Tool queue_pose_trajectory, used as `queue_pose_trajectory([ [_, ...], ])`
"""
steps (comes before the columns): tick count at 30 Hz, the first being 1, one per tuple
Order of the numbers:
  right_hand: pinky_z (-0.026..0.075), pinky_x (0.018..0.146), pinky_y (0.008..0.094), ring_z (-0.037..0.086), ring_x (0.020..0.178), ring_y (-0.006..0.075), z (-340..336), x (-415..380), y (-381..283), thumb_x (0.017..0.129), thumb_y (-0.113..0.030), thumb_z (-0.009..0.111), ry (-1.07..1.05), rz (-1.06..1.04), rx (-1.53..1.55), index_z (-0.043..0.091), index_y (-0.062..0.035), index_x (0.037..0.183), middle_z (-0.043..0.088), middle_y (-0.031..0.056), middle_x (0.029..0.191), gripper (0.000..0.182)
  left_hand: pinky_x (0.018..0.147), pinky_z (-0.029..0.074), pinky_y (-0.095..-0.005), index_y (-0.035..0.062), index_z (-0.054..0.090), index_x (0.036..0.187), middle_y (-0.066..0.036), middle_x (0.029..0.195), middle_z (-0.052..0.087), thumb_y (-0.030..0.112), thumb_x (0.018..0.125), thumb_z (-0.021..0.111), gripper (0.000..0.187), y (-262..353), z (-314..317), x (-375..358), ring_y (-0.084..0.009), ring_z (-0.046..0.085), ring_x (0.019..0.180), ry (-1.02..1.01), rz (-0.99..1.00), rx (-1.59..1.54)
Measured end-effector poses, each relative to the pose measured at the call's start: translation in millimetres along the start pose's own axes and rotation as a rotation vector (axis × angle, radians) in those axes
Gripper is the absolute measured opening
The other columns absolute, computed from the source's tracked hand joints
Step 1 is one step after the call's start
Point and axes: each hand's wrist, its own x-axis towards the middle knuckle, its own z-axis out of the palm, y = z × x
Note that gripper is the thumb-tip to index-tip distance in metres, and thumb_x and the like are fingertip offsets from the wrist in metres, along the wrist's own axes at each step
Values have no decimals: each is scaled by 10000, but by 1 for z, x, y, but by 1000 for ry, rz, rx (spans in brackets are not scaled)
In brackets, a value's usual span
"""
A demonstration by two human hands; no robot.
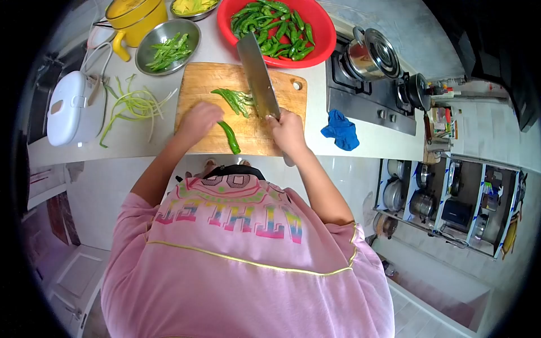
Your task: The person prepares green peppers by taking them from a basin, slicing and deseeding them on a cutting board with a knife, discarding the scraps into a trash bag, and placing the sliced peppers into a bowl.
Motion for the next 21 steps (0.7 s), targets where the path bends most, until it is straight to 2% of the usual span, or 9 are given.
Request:
queue_pose_trajectory([
  [3,429,436,320,538,434,165,-11,-6,-5,852,-125,597,-96,228,215,622,17,866,533,87,534,146,774,478,-331,67,623,947,-69,949,614,75,741,567,214,12,0,-10,-242,572,884,-142,152,-13],
  [4,416,406,298,525,419,139,-12,-7,-5,858,-122,595,-108,222,230,612,22,849,517,50,526,146,774,477,-330,66,622,950,-66,951,614,78,742,566,216,13,2,-13,-239,571,878,-174,172,-18],
  [7,420,415,310,525,417,146,-6,-12,-3,853,-119,597,-83,93,221,607,23,842,522,63,524,143,761,479,-312,58,609,957,-39,970,596,90,744,553,222,0,7,-13,-224,564,915,-62,114,151],
  [8,399,486,278,470,515,77,-7,-14,-6,848,-99,597,-121,121,167,600,30,833,527,16,577,130,768,476,-315,60,608,963,-40,965,592,88,743,552,229,-3,9,-15,-227,561,915,-55,45,182],
  [10,401,488,279,478,522,79,0,-14,4,846,-97,593,-165,98,141,608,27,837,540,18,589,125,780,470,-322,63,605,976,-43,953,586,84,740,550,243,-2,4,-13,-234,555,914,-42,-100,249],
  [14,404,489,279,489,531,80,9,-14,4,847,-93,582,-235,78,137,615,22,837,555,20,604,120,811,450,-343,71,601,988,-51,950,570,85,742,550,252,6,3,-9,-236,543,928,-27,-101,234],
  [17,444,507,359,562,471,241,7,-15,-7,836,-130,594,-237,41,95,618,25,883,554,157,557,163,820,441,-351,71,602,994,-59,974,562,89,747,542,254,12,8,-5,-232,535,954,-58,-129,135],
  [20,394,482,268,474,525,74,10,-12,11,847,-92,583,-194,-30,73,611,27,874,557,20,606,126,824,438,-347,71,601,1004,-58,1003,555,91,757,532,258,10,10,-11,-224,527,979,-102,-73,195],
  [21,390,481,267,467,525,71,7,-12,13,846,-91,586,-175,-42,71,610,29,869,550,18,600,125,824,438,-345,69,601,1008,-55,1007,553,92,760,529,259,11,8,-13,-221,525,983,-64,-35,244],
])
